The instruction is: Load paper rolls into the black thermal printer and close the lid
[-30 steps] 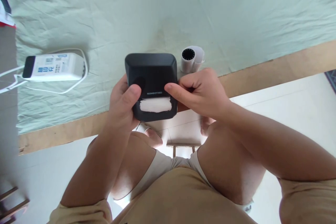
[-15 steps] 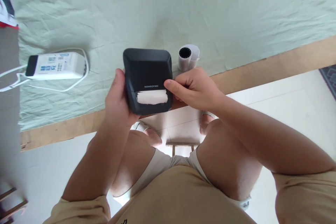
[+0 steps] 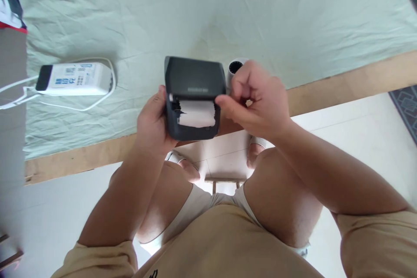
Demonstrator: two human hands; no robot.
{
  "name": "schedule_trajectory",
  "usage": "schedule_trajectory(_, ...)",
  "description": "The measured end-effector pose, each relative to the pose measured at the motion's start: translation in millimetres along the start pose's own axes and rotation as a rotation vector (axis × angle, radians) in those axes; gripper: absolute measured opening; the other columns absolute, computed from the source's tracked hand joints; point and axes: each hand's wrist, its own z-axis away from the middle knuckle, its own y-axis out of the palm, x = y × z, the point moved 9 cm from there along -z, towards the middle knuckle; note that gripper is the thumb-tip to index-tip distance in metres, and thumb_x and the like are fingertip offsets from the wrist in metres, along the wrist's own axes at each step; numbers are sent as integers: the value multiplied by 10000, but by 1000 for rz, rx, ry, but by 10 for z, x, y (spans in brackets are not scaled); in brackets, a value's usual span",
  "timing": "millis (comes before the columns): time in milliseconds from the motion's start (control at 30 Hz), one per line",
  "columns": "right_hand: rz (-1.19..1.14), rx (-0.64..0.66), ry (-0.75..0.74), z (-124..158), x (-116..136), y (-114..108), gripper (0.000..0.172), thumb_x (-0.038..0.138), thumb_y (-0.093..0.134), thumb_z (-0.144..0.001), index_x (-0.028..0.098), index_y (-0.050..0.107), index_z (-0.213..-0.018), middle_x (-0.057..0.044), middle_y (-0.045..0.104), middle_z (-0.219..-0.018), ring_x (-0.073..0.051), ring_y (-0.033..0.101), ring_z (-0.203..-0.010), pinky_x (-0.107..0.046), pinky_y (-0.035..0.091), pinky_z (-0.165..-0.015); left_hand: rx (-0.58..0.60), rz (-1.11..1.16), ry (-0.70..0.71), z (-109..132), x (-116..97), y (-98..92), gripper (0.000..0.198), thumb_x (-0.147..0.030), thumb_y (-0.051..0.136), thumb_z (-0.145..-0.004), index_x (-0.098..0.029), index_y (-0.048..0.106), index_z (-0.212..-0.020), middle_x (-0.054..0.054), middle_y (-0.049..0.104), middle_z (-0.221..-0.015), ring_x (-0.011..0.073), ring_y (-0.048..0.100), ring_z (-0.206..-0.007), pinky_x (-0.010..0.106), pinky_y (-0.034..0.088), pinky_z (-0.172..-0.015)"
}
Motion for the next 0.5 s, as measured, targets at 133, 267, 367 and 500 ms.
schedule_trajectory(133,83,-310,-104,-59,325,-248,323,293,707,-953,279,420,-807,77,458,-587,-155,754,-652,-243,452,-408,-20,33,-59,-15,56,28,384,-596,653,-971,-227,737,-904,11,796,-879,275,764,-1187,386,682,-953)
schedule_trajectory(267,400,-58,-43,-171,302,-37,138,207,664,-916,271,544,-893,30,707,-813,-132,710,-667,-298,475,-526,135,46,-55,27,42,181,512,-720,581,-962,-235,737,-1019,39,808,-983,318,721,-1251,416,680,-951)
schedule_trajectory(367,631,214,-48,-187,178,205,218,219,745,-819,291,666,-1009,43,766,-823,-142,608,-558,-331,429,-540,194,1,-38,80,6,234,450,-697,636,-942,-254,708,-980,29,772,-901,288,776,-1067,363,684,-754)
schedule_trajectory(500,778,390,-6,-169,172,327,463,265,752,-790,318,680,-1245,12,784,-897,-198,629,-607,-342,418,-530,199,-41,1,111,-57,244,331,-570,729,-930,-242,722,-969,2,666,-739,170,718,-638,245,507,-440)
